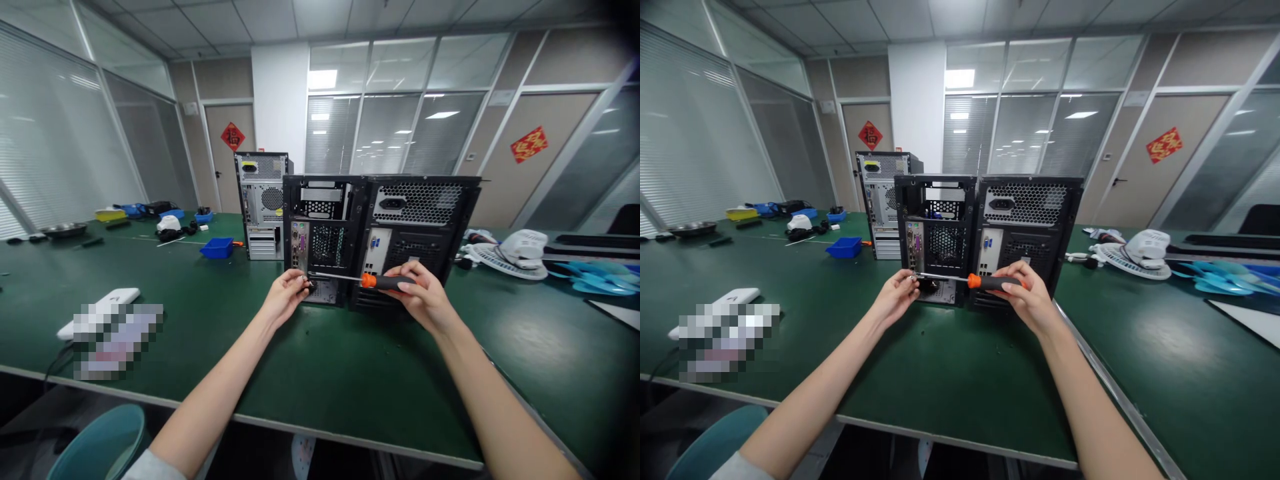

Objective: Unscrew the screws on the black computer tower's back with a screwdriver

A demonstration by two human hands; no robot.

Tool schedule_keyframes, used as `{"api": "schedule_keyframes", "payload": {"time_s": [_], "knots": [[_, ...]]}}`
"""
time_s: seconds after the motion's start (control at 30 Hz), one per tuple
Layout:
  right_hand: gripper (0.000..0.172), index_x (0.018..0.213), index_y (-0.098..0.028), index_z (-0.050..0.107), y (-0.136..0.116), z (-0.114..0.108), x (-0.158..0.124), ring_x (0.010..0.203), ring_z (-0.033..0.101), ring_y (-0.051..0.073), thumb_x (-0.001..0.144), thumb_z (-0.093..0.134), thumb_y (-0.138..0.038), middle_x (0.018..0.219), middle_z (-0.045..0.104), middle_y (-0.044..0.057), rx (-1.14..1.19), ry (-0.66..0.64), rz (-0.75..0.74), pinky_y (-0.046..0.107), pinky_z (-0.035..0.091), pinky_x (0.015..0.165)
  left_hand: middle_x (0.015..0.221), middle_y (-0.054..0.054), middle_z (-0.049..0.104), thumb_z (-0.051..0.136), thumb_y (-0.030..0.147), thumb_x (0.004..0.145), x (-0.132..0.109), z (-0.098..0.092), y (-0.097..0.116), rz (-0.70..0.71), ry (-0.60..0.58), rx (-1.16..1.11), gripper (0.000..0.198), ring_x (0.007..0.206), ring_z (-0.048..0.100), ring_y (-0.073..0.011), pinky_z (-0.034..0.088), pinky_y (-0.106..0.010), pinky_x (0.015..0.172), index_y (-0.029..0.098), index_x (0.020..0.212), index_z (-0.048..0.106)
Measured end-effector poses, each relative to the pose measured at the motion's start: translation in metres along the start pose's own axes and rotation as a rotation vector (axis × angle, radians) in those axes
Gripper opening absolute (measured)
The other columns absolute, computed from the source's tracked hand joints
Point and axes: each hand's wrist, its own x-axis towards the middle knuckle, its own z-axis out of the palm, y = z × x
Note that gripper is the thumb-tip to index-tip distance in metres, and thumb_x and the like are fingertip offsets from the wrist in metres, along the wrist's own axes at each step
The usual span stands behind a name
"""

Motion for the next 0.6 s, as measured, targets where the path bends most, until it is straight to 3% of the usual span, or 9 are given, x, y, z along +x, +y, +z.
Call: {"api": "schedule_keyframes", "payload": {"time_s": [0.6], "knots": [[0.034,0.081,-0.025,0.051,0.0061,0.009,-0.0023,0.089,0.059,0.018,0.064,0.078,-0.036,0.091,0.062,0.002,-0.164,0.003,-0.061,0.032,0.052,0.076,0.07,0.003,0.063,0.089,0.033,0.047,-0.0007,0.0001,-0.0021,0.06,0.091,0.003,0.047,0.066,0.062,-0.0076,0.049,-0.016,0.057,0.015,0.079,0.06]]}}
